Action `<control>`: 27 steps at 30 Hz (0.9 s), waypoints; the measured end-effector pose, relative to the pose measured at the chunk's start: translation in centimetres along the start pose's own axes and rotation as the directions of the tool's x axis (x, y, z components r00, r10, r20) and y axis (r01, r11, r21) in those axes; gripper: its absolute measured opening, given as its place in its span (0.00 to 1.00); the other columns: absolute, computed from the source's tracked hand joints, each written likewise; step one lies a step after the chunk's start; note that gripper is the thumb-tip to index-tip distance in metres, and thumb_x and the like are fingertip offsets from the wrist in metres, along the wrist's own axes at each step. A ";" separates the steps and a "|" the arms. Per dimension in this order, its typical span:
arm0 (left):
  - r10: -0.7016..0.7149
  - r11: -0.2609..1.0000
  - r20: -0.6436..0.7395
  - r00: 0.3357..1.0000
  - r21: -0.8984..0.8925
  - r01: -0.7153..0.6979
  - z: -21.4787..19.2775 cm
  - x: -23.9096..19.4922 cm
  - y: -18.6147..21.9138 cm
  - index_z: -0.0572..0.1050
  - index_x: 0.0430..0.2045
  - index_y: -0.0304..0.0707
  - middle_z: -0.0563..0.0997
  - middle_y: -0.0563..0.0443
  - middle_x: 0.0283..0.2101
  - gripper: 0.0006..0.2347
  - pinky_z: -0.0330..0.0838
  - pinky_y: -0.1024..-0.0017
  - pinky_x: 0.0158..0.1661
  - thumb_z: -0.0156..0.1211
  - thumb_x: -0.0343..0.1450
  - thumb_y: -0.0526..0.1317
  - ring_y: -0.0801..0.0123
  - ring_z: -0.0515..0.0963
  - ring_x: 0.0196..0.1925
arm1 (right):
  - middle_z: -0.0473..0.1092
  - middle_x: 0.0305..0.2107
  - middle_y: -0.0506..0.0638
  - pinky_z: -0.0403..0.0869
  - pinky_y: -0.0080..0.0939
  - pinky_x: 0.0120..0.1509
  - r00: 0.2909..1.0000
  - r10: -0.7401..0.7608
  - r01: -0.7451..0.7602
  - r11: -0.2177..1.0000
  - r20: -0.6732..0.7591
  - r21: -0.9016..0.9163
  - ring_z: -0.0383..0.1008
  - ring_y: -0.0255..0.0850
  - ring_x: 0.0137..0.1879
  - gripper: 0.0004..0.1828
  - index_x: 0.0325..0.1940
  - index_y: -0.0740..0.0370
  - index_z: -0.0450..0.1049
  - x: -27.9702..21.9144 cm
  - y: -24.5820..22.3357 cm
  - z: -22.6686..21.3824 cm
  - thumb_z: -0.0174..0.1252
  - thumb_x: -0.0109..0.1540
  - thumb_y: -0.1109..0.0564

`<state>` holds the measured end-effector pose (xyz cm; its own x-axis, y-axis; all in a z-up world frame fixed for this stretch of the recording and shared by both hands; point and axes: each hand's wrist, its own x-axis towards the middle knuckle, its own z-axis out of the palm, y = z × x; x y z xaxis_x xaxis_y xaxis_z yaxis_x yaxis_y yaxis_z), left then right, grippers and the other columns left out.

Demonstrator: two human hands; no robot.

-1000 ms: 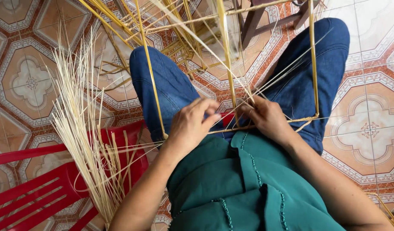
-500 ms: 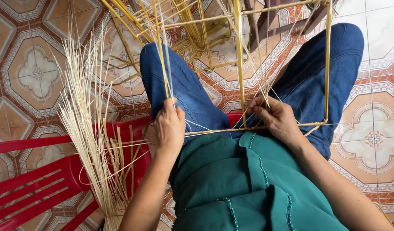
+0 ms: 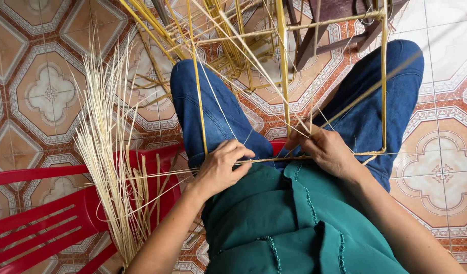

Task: The person sits on the floor and weaves thin bamboo strips around a yellow rectangular bamboo frame resting on their lap, threading and tightening strips across the frame and pulling new strips from a bundle beside them to build up the woven structure.

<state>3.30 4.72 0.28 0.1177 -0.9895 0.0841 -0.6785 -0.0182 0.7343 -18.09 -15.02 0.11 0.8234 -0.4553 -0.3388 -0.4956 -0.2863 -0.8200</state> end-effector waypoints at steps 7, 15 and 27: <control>0.056 0.974 0.065 0.996 0.215 -0.069 0.2 0.0 0.0 0.82 0.33 0.41 0.79 0.53 0.35 0.06 0.76 0.65 0.40 0.67 0.64 0.34 0.61 0.78 0.39 | 0.80 0.40 0.49 0.78 0.42 0.48 1.000 0.011 -0.012 0.999 0.016 0.044 0.80 0.42 0.40 0.20 0.63 0.57 0.67 0.4 0.1 1.0 0.46 0.67 0.60; 0.158 0.912 -0.001 0.987 0.383 -0.146 0.1 1.8 0.8 0.81 0.31 0.41 0.77 0.52 0.37 0.05 0.76 0.68 0.38 0.62 0.66 0.31 0.63 0.79 0.42 | 0.74 0.31 0.57 0.77 0.42 0.45 0.997 -0.060 0.057 0.995 0.038 0.078 0.76 0.44 0.35 0.26 0.66 0.57 0.70 1.6 2.5 2.2 0.47 0.63 0.65; -0.105 0.985 -0.387 0.916 -0.169 0.042 4.2 2.7 1.0 0.78 0.38 0.33 0.76 0.43 0.43 0.09 0.78 0.67 0.43 0.66 0.66 0.27 0.59 0.81 0.42 | 0.74 0.53 0.57 0.73 0.44 0.59 0.945 -0.325 0.309 0.923 0.034 0.228 0.75 0.48 0.56 0.31 0.65 0.63 0.70 2.0 3.5 2.4 0.47 0.57 0.69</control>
<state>-0.11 1.47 -1.58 0.4599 -0.8488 0.2606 -0.5404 -0.0347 0.8407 -17.49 -14.93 -4.57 0.9488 -0.3083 -0.0692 -0.1397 -0.2127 -0.9671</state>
